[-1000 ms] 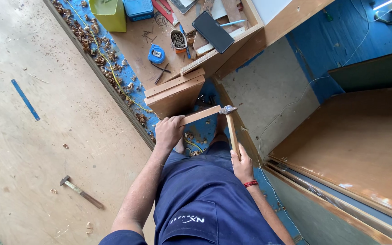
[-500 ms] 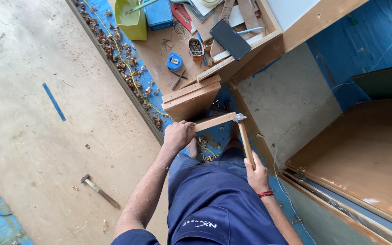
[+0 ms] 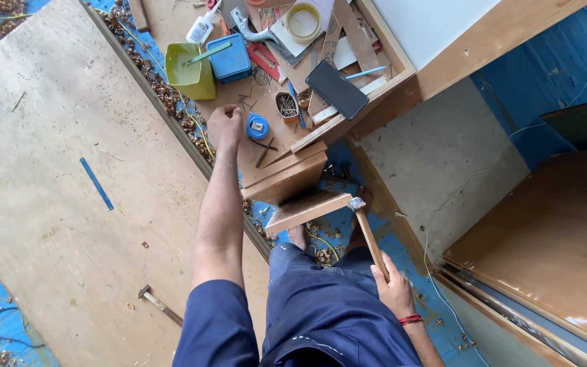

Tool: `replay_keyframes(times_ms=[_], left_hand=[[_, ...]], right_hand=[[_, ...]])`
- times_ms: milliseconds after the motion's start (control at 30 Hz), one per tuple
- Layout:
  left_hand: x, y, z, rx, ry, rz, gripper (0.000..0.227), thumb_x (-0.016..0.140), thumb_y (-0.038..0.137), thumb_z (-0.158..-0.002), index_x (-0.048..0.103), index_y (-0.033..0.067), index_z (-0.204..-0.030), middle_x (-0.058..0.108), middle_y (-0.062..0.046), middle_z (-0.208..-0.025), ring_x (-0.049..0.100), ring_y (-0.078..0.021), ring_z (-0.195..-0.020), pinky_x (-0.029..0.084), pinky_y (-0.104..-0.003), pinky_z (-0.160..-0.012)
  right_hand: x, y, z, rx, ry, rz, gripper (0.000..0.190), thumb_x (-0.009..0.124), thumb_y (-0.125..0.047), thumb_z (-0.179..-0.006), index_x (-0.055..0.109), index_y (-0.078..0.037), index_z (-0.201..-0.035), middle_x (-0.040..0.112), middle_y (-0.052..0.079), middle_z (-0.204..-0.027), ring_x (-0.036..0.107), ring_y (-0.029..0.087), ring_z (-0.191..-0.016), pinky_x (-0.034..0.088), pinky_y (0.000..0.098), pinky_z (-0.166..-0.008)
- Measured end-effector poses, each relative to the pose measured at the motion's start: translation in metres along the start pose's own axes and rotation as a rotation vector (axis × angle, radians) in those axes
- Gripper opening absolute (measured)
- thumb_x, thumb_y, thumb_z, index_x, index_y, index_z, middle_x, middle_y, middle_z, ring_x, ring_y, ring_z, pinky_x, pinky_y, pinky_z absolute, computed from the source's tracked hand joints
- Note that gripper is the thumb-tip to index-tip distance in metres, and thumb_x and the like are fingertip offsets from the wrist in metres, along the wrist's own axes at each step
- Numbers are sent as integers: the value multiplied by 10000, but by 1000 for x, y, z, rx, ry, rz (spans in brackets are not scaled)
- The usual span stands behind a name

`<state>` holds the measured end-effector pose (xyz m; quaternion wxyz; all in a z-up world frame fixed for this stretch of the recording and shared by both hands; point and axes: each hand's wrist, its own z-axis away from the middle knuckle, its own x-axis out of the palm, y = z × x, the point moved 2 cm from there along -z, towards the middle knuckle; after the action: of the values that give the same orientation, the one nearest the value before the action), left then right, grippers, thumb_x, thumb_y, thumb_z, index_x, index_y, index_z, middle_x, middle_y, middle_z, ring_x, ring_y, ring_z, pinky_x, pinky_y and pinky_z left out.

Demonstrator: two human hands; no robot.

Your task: The person measures a small wooden plank with a try square, then hammers nails into it to attach it to a larger wooden structure. The person works at a cluttered workbench in a woodworking shop.

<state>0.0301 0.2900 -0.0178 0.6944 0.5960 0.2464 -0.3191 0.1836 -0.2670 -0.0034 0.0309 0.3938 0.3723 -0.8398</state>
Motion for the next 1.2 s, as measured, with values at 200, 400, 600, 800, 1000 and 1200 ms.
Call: replay_keyframes(times_ms=[200, 400, 600, 800, 1000, 1200], left_hand=[[37, 16, -44, 4, -27, -92, 215, 726, 335, -876, 784, 175, -1007, 790, -44, -985, 744, -224, -941, 567, -381, -840], [54, 14, -65, 173, -35, -273, 192, 733, 295, -847, 797, 145, -948, 774, -103, -948, 743, -280, -899, 582, -418, -804], [38, 57, -23, 410, 28, -255, 146, 718, 244, -922, 748, 101, -936, 757, -143, -927, 731, -326, -862, 566, -458, -761], [4, 57, 126, 392, -110, 368, 121, 658, 143, -1008, 684, 78, -1107, 755, -84, -968, 693, -139, -723, 563, -282, -606], [-33, 33, 244, 511, -341, 428, 220, 719, 101, -970, 748, 75, -1186, 730, -81, -1024, 660, -169, -852, 537, -303, -730], [-4, -15, 254, 535, -344, 388, 171, 731, 99, -952, 760, 118, -1120, 726, -40, -1090, 672, -210, -932, 545, -325, -813]], right_hand=[[5, 18, -6, -32, -8, -28, 549, 614, -406, -942, 567, -162, -1432, 750, 190, -1133, 730, 394, -1026, 584, 450, -840], [13, 31, -3, -4, -20, -21, 574, 634, -410, -927, 555, -169, -1441, 746, 204, -1102, 732, 416, -954, 594, 469, -775], [1, 9, -3, 59, -63, -51, 570, 623, -410, -935, 556, -171, -1447, 747, 242, -992, 754, 403, -905, 599, 460, -747], [1, -9, -5, 26, -41, -56, 560, 624, -384, -955, 551, -131, -1450, 741, 251, -1002, 748, 408, -907, 590, 448, -759], [7, -21, -3, 66, -40, -56, 548, 625, -359, -962, 552, -108, -1443, 742, 249, -1048, 732, 406, -978, 576, 447, -816], [8, -27, -2, -17, 34, -77, 519, 624, -333, -985, 543, -85, -1433, 732, 236, -1109, 725, 385, -1035, 567, 437, -860]])
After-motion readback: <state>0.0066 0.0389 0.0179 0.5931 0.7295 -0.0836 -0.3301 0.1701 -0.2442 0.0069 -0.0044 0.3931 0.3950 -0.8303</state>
